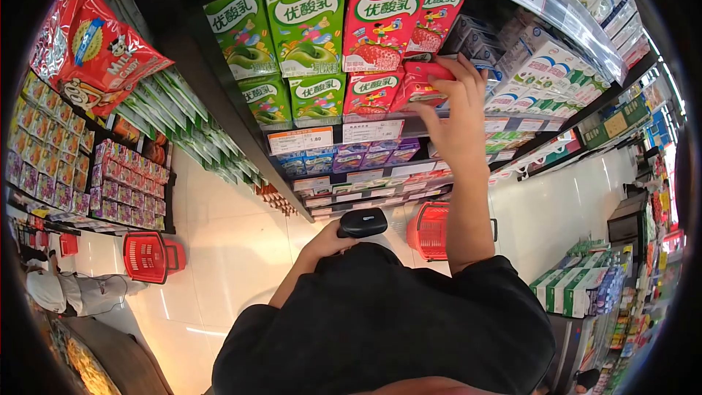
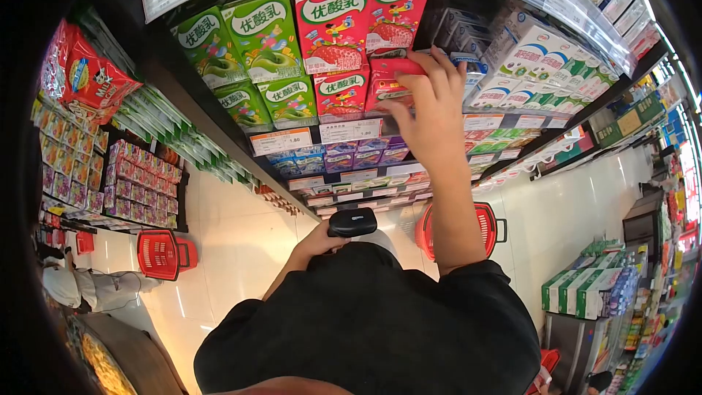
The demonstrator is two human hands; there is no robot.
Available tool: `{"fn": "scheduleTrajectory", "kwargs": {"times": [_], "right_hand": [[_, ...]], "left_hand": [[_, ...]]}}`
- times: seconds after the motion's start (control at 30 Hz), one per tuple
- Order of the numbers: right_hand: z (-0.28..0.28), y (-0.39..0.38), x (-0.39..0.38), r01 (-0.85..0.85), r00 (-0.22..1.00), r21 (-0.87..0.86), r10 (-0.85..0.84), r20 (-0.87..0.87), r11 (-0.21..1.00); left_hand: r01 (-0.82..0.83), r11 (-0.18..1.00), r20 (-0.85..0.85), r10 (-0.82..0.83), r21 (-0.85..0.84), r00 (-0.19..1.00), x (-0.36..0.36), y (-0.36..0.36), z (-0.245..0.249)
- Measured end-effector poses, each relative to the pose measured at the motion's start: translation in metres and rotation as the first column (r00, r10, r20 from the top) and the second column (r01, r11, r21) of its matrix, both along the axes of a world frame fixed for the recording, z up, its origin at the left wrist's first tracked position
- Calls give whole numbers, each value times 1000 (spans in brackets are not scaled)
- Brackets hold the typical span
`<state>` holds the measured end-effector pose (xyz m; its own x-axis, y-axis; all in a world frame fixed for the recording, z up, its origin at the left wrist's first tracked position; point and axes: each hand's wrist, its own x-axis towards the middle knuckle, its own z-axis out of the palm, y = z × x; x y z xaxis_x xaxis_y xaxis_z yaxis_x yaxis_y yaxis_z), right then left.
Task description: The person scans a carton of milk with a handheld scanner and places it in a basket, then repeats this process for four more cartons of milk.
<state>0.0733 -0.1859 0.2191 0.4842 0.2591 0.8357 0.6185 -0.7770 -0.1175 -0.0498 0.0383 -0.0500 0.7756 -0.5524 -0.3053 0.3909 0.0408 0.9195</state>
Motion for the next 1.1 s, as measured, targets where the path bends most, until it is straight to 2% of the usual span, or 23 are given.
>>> {"fn": "scheduleTrajectory", "kwargs": {"times": [0.07,0.13,0.2,0.27,0.33,0.4,0.47,0.5,0.57,0.6,0.63,0.67,0.7,0.73,0.8,0.87,0.9,0.93,1.0,1.03,1.07,1.1], "right_hand": [[6,-9,-1,-96,995,5,96,-39,995],[14,-13,-3,-90,996,-7,90,-29,996],[17,-18,-3,-202,978,51,205,-45,978],[11,-21,-2,-240,968,93,245,-50,966],[0,-26,1,-359,924,252,380,-40,899],[-2,-31,-3,-412,903,289,430,4,864],[2,-33,-13,-599,786,452,594,172,661],[-3,-34,-19,-594,788,456,594,162,663],[-17,-36,-33,-641,591,745,739,322,188],[-28,-28,-47,-465,573,885,765,295,7],[-42,-20,-59,-246,547,955,790,279,-167],[-75,-26,-61,-41,308,965,915,260,-260],[-120,-29,-70,274,149,927,964,221,-255],[-143,-19,-90,540,108,836,993,51,-102],[-186,-6,-108,846,-191,528,966,174,72],[-257,-18,-123,962,-23,223,768,641,-157],[-267,-16,-122,950,79,125,609,790,-286],[-273,-21,-124,950,84,121,609,789,-289],[-270,-31,-123,887,208,191,732,648,-421],[-263,-32,-126,909,188,203,792,581,-364],[-256,-32,-131,907,193,204,792,579,-369],[-248,-31,-138,910,59,312,829,556,-274]], "left_hand": [[-6,1000,-2,6,3,1000,0,2,-2],[-9,1000,-6,9,1,1000,1,3,-6],[20,1000,-2,-20,15,1000,3,3,-6],[6,1000,-10,-6,16,1000,3,4,0],[3,1000,-8,-3,24,1000,4,5,5],[-19,999,-41,21,40,999,5,5,3],[7,999,-5,-7,37,1000,7,4,-1],[21,1000,-3,-21,20,1000,8,4,-1],[3,1000,-15,-3,-1,1000,7,5,0],[-17,1000,-19,17,-17,1000,7,5,-1],[-25,1000,-17,25,-13,1000,7,5,-1],[-27,1000,-26,27,-16,999,8,6,-4],[-49,999,-52,48,-17,998,9,7,-6],[-70,997,-76,68,-17,995,11,9,-8],[-72,997,-95,69,-24,993,15,10,-8],[-181,983,-112,177,-26,978,19,8,-6],[-182,982,-112,175,-54,978,20,8,-6],[-179,982,-116,172,-53,978,19,9,-4],[-172,981,-115,161,-88,980,22,7,-1],[-166,982,-115,155,-92,981,23,6,0],[-157,985,-107,149,-76,983,23,6,-1],[-150,987,-98,143,-59,985,23,6,0]]}}
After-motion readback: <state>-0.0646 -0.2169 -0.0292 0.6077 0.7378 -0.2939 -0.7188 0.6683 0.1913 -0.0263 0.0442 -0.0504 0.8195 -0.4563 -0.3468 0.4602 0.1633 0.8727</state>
